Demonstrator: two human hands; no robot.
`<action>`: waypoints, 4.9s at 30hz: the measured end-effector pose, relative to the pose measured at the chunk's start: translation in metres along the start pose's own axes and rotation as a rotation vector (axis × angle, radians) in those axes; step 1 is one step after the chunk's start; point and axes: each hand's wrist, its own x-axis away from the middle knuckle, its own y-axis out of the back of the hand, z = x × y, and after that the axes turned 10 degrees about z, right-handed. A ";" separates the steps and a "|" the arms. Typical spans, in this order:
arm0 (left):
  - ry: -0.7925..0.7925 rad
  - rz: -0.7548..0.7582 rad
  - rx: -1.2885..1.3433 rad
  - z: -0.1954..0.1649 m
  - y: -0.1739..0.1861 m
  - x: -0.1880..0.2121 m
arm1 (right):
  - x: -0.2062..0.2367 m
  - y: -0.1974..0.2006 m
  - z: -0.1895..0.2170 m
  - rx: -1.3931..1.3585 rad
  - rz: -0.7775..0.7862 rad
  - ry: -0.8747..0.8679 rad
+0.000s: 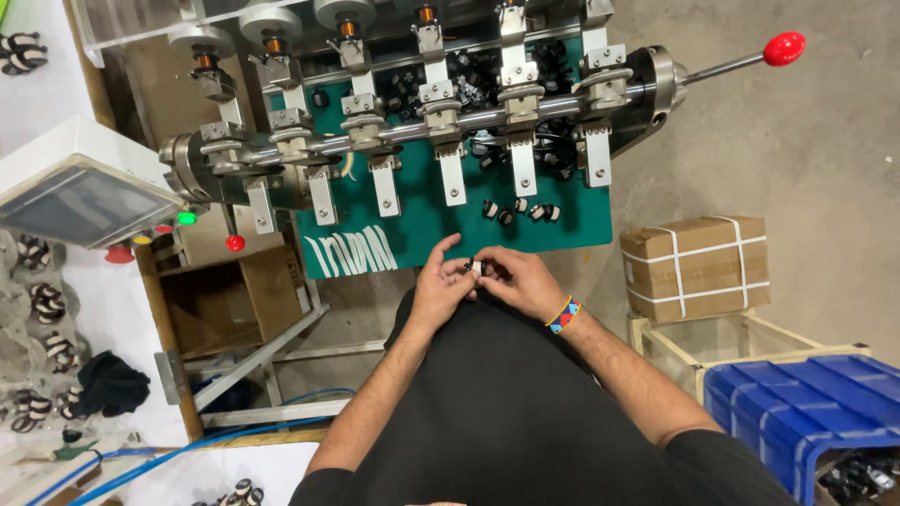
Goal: The person works at a benchtop winding machine, fitting small black coil components by hand and placing finished parts into a cardboard box. They carry the box to a blue bin, empty the parts into it, wipe the machine with a black cloth, and trim components on the machine with scissors.
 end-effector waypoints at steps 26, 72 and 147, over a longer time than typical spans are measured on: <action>-0.359 -0.153 -1.327 -0.053 0.128 -0.133 | 0.001 -0.053 -0.107 0.305 -0.545 -0.608; -0.444 -0.047 -1.672 -0.068 0.148 -0.187 | 0.096 -0.128 -0.084 0.116 -0.307 -1.168; 0.420 -0.143 -0.160 -0.037 -0.001 -0.169 | 0.038 0.044 -0.125 -0.709 -0.488 -0.099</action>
